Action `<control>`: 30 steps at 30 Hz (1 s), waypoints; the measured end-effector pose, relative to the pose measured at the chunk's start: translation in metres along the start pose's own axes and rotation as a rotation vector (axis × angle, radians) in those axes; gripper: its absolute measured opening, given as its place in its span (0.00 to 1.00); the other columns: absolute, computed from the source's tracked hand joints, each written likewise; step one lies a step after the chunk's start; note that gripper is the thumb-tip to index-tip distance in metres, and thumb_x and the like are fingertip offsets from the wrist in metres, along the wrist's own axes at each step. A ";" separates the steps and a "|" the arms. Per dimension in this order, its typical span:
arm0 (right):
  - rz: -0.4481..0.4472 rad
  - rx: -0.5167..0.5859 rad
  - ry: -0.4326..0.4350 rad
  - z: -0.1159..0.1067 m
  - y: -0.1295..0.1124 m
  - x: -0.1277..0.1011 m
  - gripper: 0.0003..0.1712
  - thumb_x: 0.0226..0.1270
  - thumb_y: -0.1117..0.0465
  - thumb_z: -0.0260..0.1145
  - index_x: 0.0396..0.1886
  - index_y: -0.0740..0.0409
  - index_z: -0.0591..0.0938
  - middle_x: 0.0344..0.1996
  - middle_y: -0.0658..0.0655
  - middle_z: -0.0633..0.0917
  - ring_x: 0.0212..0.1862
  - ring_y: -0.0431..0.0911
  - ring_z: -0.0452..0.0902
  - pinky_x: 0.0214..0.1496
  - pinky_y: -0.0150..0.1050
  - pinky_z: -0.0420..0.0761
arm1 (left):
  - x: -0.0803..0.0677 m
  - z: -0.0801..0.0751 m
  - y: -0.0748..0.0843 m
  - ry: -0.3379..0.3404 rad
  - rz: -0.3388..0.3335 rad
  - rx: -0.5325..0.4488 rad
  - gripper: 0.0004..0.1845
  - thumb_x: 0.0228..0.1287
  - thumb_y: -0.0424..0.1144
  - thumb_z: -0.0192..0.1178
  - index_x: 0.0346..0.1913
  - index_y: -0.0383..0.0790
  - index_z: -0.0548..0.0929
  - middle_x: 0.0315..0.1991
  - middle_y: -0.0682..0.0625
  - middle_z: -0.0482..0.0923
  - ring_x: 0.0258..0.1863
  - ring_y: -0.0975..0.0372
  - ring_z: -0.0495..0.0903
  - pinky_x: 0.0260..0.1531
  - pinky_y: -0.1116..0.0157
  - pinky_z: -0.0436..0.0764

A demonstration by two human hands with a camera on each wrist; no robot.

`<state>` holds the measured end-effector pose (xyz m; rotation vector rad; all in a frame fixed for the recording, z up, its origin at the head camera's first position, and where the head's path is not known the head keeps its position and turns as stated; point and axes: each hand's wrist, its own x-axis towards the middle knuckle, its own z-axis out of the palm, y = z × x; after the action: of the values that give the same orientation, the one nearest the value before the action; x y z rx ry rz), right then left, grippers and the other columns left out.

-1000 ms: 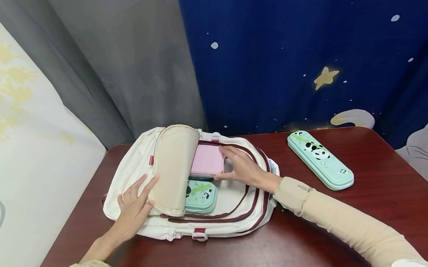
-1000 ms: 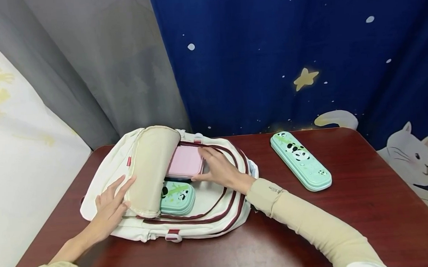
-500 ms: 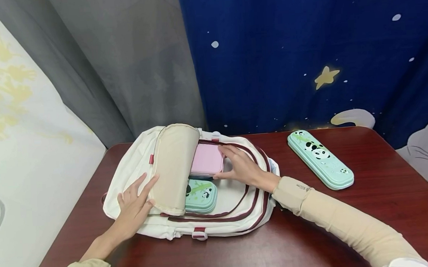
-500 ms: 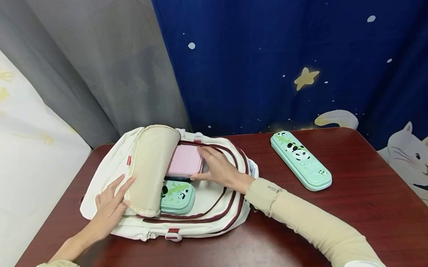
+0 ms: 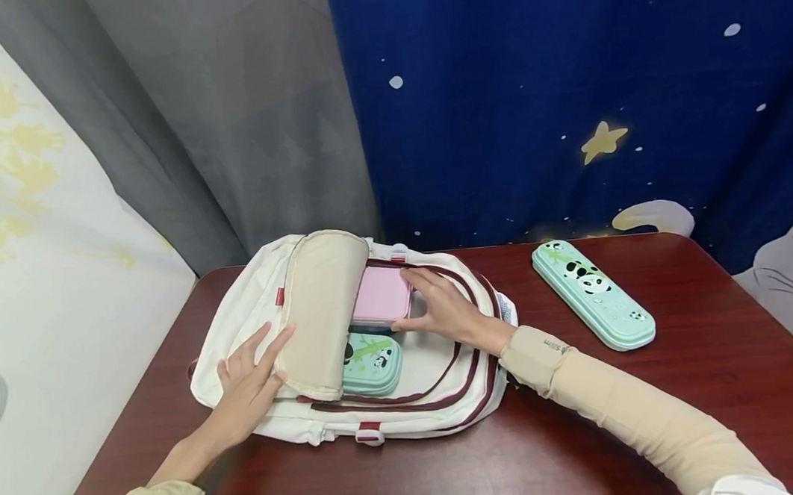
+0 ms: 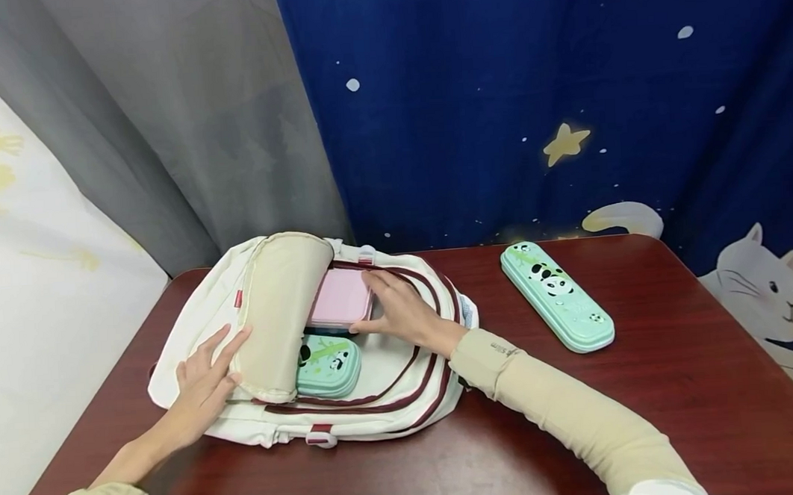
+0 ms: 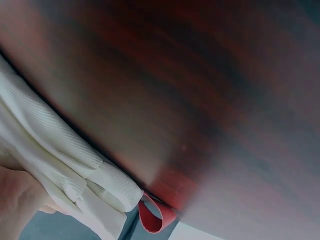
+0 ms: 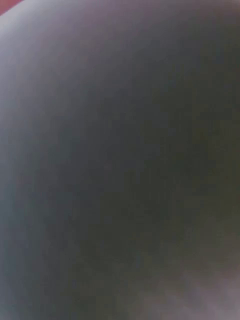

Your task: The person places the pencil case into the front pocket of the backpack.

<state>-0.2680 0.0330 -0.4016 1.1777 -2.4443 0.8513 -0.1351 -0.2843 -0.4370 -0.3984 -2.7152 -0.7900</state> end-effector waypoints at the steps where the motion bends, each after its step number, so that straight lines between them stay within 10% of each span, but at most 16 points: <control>1: -0.005 -0.005 -0.003 0.000 0.000 0.000 0.51 0.43 0.45 0.76 0.61 0.72 0.69 0.58 0.66 0.72 0.60 0.53 0.68 0.61 0.41 0.66 | 0.000 0.000 0.000 0.000 0.002 0.000 0.29 0.70 0.42 0.45 0.72 0.60 0.54 0.70 0.41 0.45 0.62 0.36 0.43 0.48 0.31 0.33; 30: -0.050 -0.120 -0.048 0.005 -0.004 0.000 0.51 0.51 0.42 0.70 0.64 0.72 0.65 0.59 0.70 0.70 0.61 0.57 0.66 0.61 0.46 0.66 | -0.001 0.001 0.003 0.013 -0.001 0.008 0.28 0.70 0.46 0.47 0.71 0.61 0.57 0.70 0.40 0.45 0.63 0.36 0.44 0.47 0.30 0.34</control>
<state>-0.2646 0.0278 -0.4045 1.2240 -2.4550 0.6593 -0.1334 -0.2821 -0.4367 -0.3887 -2.7062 -0.7785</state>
